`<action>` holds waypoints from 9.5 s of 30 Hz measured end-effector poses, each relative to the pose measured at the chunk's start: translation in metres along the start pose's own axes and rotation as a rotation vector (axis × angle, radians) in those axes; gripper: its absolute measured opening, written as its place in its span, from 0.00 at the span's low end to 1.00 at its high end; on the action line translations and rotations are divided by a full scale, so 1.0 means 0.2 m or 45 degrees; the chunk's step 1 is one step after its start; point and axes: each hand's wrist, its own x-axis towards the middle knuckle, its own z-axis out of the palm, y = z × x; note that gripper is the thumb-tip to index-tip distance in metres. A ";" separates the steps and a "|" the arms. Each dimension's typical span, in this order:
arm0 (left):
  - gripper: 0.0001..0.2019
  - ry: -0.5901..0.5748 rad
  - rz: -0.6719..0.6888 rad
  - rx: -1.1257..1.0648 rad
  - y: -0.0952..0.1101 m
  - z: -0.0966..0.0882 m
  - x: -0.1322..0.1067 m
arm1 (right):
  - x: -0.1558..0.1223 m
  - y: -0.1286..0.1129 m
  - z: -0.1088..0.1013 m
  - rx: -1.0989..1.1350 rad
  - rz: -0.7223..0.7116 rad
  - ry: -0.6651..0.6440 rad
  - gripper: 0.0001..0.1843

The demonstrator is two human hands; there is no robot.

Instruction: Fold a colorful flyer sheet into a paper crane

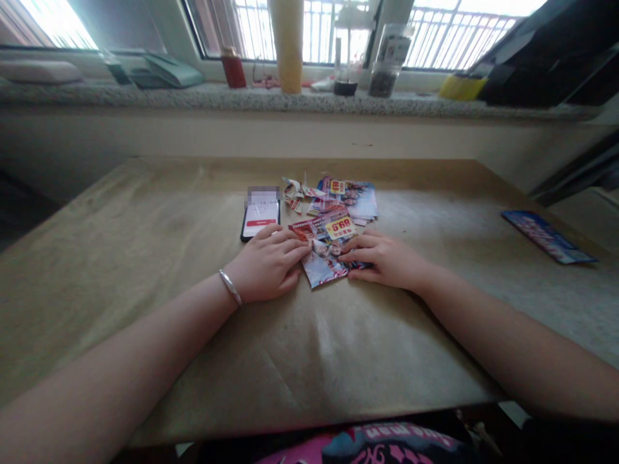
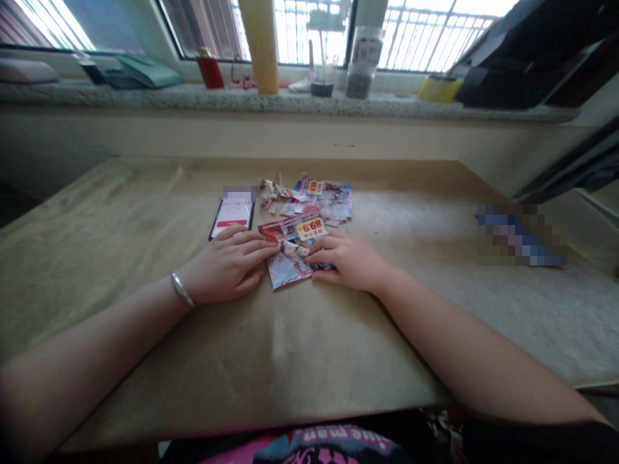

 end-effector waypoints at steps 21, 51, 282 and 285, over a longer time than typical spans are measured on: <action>0.14 0.033 -0.059 -0.061 -0.04 0.05 -0.01 | -0.02 -0.01 -0.01 0.025 0.328 0.001 0.11; 0.13 -0.084 -0.459 0.055 -0.05 0.05 0.01 | -0.01 0.09 0.04 0.274 0.885 0.095 0.11; 0.17 -0.054 -0.068 -0.024 0.10 0.06 0.04 | 0.03 -0.03 0.07 -0.103 0.218 0.191 0.10; 0.20 -0.031 -0.045 -0.029 0.10 0.06 0.04 | 0.03 -0.03 0.07 -0.095 0.229 0.181 0.10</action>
